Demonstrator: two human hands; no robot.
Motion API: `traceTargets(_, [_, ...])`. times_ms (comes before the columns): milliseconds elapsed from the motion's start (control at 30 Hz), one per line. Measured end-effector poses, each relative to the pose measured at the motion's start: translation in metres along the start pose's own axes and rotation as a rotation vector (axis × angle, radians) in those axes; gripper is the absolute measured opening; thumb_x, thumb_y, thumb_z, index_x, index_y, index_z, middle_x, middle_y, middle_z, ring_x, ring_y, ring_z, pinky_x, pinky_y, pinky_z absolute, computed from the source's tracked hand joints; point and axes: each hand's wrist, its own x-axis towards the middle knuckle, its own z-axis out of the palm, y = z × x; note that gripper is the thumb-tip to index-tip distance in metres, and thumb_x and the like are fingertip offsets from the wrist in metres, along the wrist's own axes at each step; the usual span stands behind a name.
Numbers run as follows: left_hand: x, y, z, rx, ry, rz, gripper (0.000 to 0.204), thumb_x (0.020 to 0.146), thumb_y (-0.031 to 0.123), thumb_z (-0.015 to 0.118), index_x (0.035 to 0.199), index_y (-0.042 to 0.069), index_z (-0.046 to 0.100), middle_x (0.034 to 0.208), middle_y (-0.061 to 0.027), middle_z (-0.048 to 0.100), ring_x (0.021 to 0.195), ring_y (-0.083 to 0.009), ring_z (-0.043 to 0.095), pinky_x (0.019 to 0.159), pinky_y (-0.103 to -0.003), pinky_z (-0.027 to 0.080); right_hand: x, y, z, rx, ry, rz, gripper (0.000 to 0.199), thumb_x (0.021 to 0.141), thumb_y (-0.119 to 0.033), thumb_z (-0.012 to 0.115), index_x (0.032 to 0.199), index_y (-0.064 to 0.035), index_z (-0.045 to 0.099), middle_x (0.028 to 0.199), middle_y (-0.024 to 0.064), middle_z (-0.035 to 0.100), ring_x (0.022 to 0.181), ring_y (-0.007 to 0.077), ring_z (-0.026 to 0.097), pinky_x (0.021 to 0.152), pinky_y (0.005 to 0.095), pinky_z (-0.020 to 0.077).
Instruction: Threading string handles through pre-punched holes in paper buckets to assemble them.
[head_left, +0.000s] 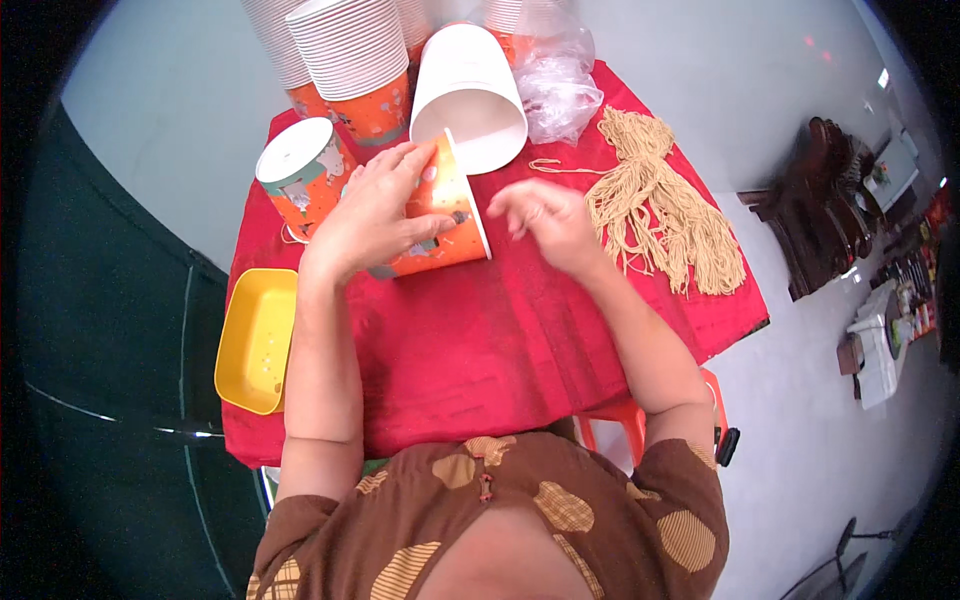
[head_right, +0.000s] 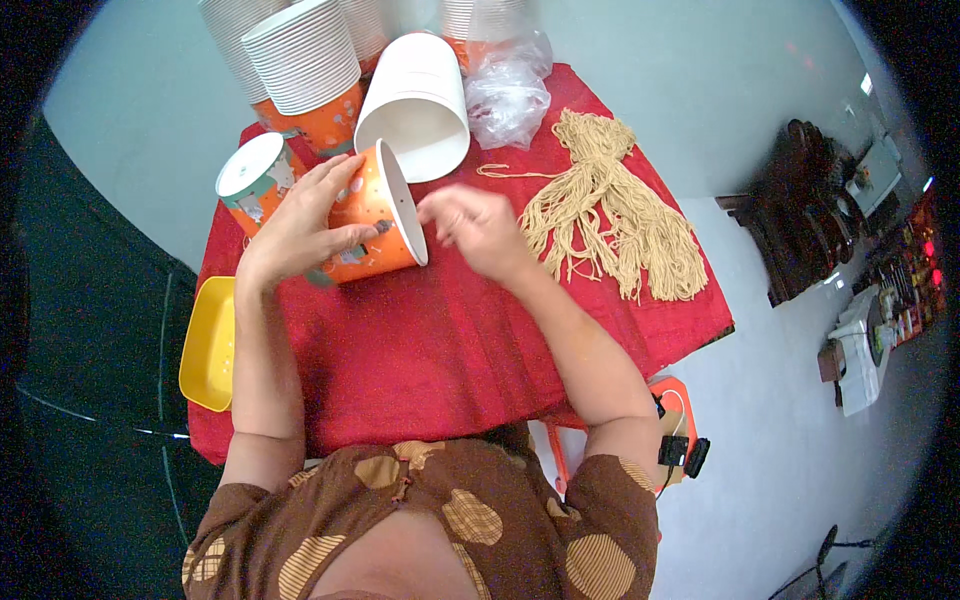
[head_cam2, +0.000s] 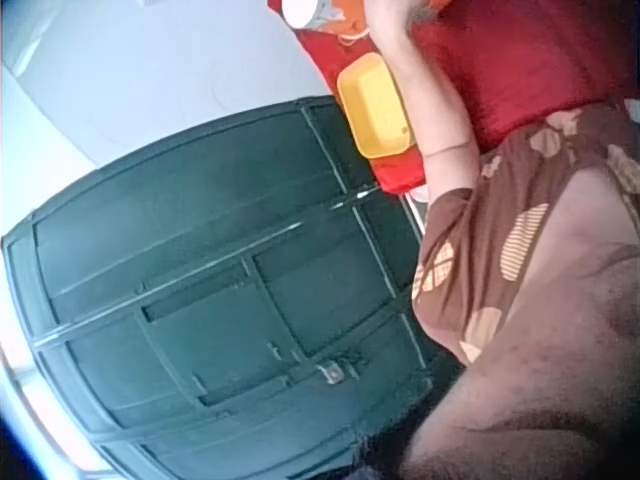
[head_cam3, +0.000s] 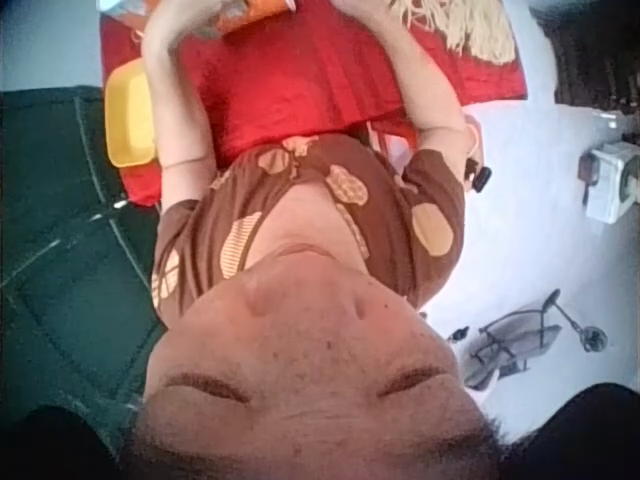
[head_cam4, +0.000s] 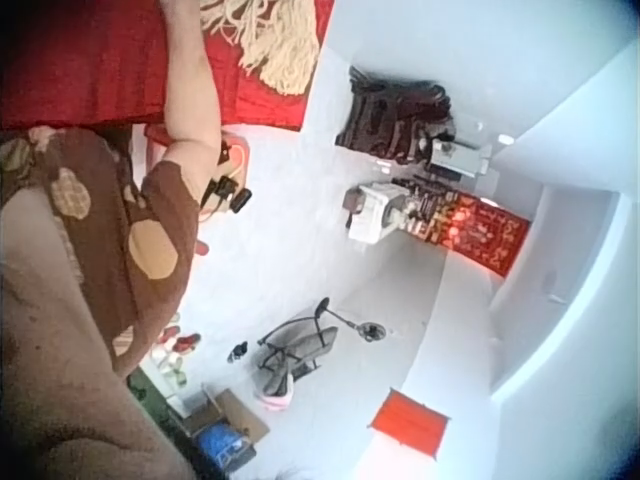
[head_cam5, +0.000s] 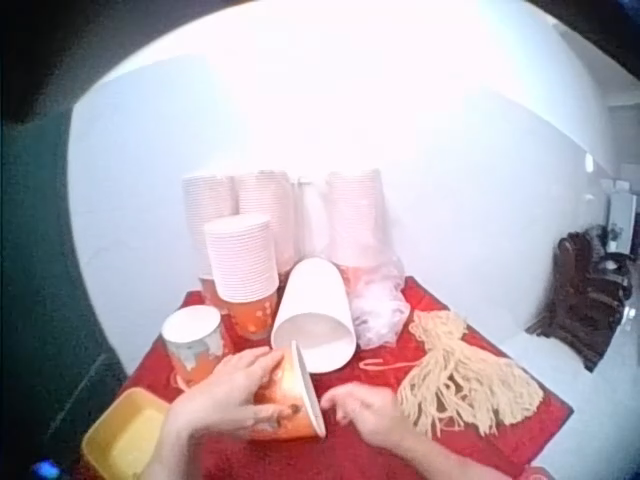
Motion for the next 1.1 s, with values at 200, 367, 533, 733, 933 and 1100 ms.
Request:
traceTargets(200, [0.005,-0.009,0.006,-0.011,-0.009,-0.021,0.085,0.076,0.034,0.077,0.144,0.003,0.036,0.144,-0.0230,0.041,0.136,-0.0355,0.036,0.111,-0.047,0.028,0.010,-0.021,-0.063,-0.409,0.083,0.178,0.015,0.093,-0.011,0.057,0.096,0.0005,0.066,0.087,0.0079,0.068,0.074,0.0142,0.062,0.069,0.0295,0.0523])
traceTargets(367, [0.007,-0.010,0.007,-0.036,-0.027,-0.050,0.086,0.077,0.035,0.076,0.146,0.006,0.035,0.146,-0.0228,0.039,0.137,-0.0360,0.035,0.111,-0.051,0.026,-0.007,0.012,-0.102,-1.051,-0.240,-0.042,0.009,0.083,-0.009,0.060,0.085,-0.0024,0.066,0.085,0.0136,0.064,0.087,0.0323,0.063,0.075,0.0423,0.0512])
traceTargets(533, [0.006,-0.013,0.009,-0.025,-0.023,-0.047,0.086,0.077,0.035,0.076,0.147,0.007,0.034,0.147,-0.0220,0.038,0.138,-0.0361,0.034,0.112,-0.051,0.025,-0.014,0.032,-0.107,-1.125,-0.347,-0.114,0.011,0.084,-0.010,0.059,0.090,-0.0046,0.066,0.085,0.0132,0.063,0.084,0.0321,0.064,0.074,0.0437,0.0526])
traceTargets(733, [0.006,-0.013,0.008,-0.025,-0.020,-0.045,0.087,0.076,0.036,0.076,0.147,0.008,0.034,0.147,-0.0215,0.037,0.138,-0.0359,0.033,0.112,-0.052,0.024,-0.009,0.033,-0.105,-1.223,-0.402,-0.035,0.012,0.084,-0.010,0.057,0.091,-0.0037,0.065,0.088,0.0136,0.062,0.083,0.0338,0.065,0.072,0.0445,0.0541])
traceTargets(933, [0.006,-0.014,0.009,-0.028,-0.016,-0.051,0.088,0.075,0.037,0.076,0.147,0.008,0.034,0.147,-0.0211,0.037,0.138,-0.0359,0.033,0.113,-0.052,0.024,-0.001,0.020,-0.097,-1.371,-0.533,-0.040,0.013,0.083,-0.010,0.056,0.089,-0.0032,0.064,0.091,0.0147,0.061,0.084,0.0335,0.065,0.071,0.0450,0.0533])
traceTargets(1100, [0.006,-0.010,0.008,-0.028,-0.026,-0.061,0.088,0.075,0.037,0.076,0.147,0.008,0.034,0.147,-0.0212,0.037,0.138,-0.0360,0.033,0.113,-0.051,0.024,0.002,0.020,-0.100,-1.359,-0.598,-0.098,0.013,0.085,-0.011,0.053,0.085,-0.0018,0.062,0.091,0.0140,0.059,0.085,0.0326,0.064,0.072,0.0445,0.0522])
